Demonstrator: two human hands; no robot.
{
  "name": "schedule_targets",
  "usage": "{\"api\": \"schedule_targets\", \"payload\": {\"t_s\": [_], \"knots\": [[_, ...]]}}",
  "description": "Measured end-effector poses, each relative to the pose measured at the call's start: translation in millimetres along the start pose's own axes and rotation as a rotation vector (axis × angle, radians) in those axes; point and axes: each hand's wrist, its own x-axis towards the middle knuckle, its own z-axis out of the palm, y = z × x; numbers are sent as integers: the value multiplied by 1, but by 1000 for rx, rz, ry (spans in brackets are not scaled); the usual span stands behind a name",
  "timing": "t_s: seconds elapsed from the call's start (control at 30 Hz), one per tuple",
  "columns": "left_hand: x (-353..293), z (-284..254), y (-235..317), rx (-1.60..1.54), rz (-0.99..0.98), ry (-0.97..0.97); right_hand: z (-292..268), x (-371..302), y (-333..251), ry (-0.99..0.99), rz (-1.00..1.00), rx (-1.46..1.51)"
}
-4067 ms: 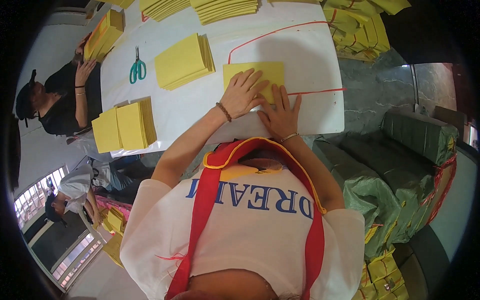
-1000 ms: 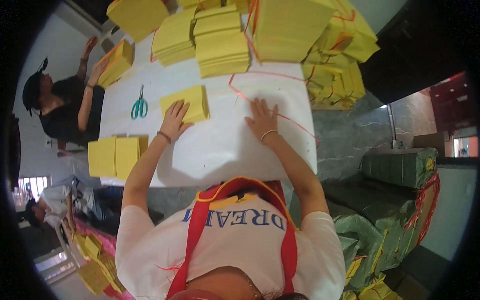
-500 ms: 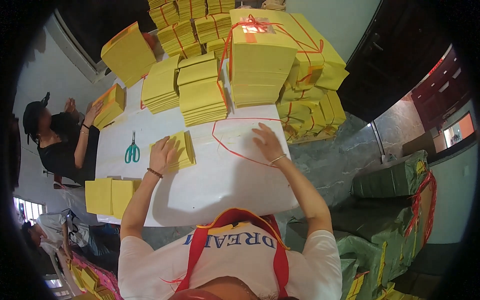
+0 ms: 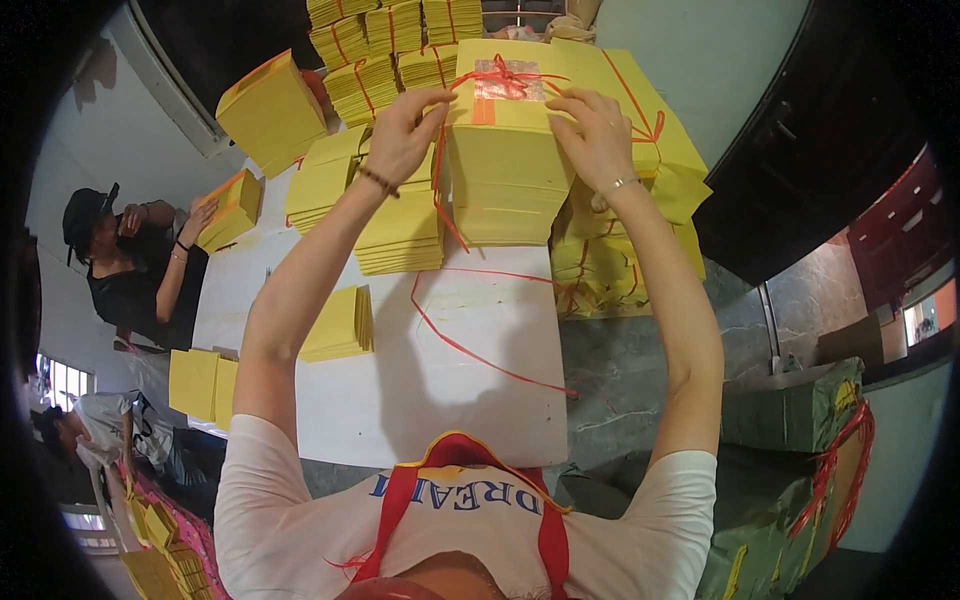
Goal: Folding individual sheets of yellow paper and organizing them into stacks.
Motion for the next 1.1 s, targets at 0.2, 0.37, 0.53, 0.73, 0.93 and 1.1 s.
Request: {"api": "schedule_targets", "payload": {"t_s": [0.2, 0.37, 0.53, 0.73, 0.93, 1.1], "knots": [[62, 45, -37, 484, 267, -135, 44, 48, 44, -183, 3, -166], [94, 57, -32, 580, -63, -484, 47, 83, 40, -530, 122, -148], [100, 57, -21, 168, -304, -404, 61, 85, 55, -428, 32, 48], [104, 52, -42, -176, -375, -259, 60, 81, 54, -322, 18, -60], [110, 35, -88, -346, -359, -105, 51, 94, 21, -474, 123, -290], [106, 40, -67, -520, -526, -84, 59, 95, 25, -329, 90, -365]]}}
